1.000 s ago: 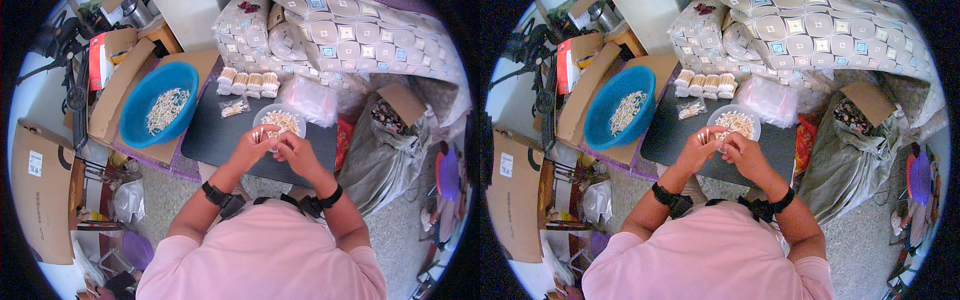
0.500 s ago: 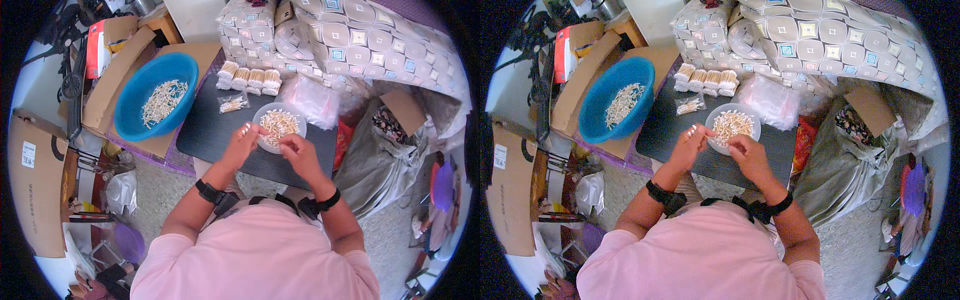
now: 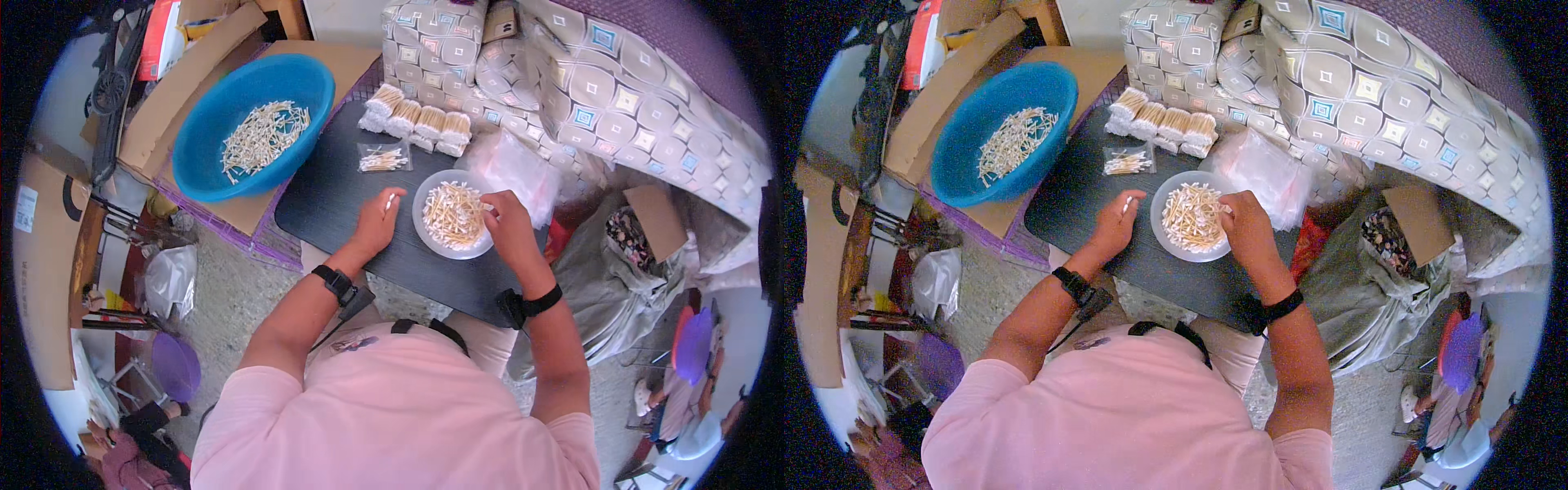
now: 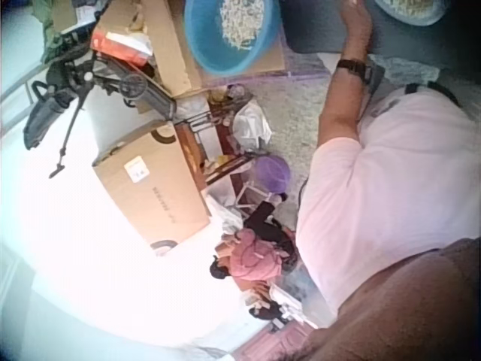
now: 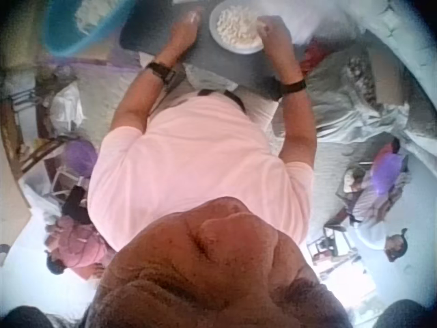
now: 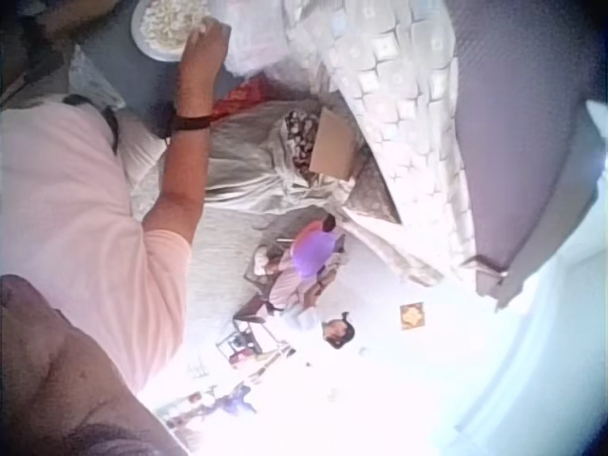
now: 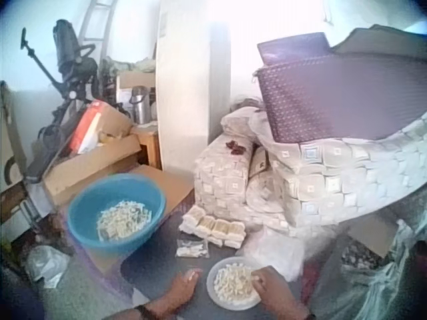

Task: Packaging small white cotton swabs into plastic bags at a workstation.

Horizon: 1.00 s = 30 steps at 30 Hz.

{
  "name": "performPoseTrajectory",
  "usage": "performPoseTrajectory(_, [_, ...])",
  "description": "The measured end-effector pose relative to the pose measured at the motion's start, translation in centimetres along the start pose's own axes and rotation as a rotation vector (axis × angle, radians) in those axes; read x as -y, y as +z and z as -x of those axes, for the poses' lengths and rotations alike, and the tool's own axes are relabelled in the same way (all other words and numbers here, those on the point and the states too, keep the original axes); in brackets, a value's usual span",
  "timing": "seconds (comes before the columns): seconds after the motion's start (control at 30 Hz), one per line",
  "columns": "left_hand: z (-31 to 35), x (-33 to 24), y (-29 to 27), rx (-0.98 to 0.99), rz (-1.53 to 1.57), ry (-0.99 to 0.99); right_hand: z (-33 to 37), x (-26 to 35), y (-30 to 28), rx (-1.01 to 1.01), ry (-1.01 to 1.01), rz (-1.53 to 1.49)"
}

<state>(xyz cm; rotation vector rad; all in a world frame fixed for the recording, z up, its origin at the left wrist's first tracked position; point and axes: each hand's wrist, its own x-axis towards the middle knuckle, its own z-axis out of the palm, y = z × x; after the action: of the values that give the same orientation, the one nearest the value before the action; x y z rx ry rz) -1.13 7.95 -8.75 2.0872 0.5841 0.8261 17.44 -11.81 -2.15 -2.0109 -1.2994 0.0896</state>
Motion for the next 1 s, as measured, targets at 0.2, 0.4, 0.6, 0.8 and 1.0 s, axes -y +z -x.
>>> performPoseTrajectory(0.2, [1.1, 0.4, 0.9, 0.119, -0.059, -0.053, -2.3, -1.4, 1.6, 0.126, -0.070, 0.187])
performPoseTrajectory(0.4, [1.1, 0.7, 0.8, 0.108, -0.032, -0.004, -4.0, -0.4, 2.3, 0.195, -0.050, 0.329])
performPoseTrajectory(0.6, [1.0, 0.3, 0.6, 0.138, -0.009, -0.034, -4.0, -0.1, 1.9, 0.221, -0.031, 0.381])
performPoseTrajectory(0.8, [1.0, 0.2, 0.6, 0.128, -0.019, -0.004, -2.6, 0.4, 0.7, 0.218, -0.065, 0.273])
performPoseTrajectory(1.0, [0.0, 1.8, 0.6, 0.046, 0.085, -0.012, 0.7, 2.5, 0.6, 0.257, 0.260, -0.387])
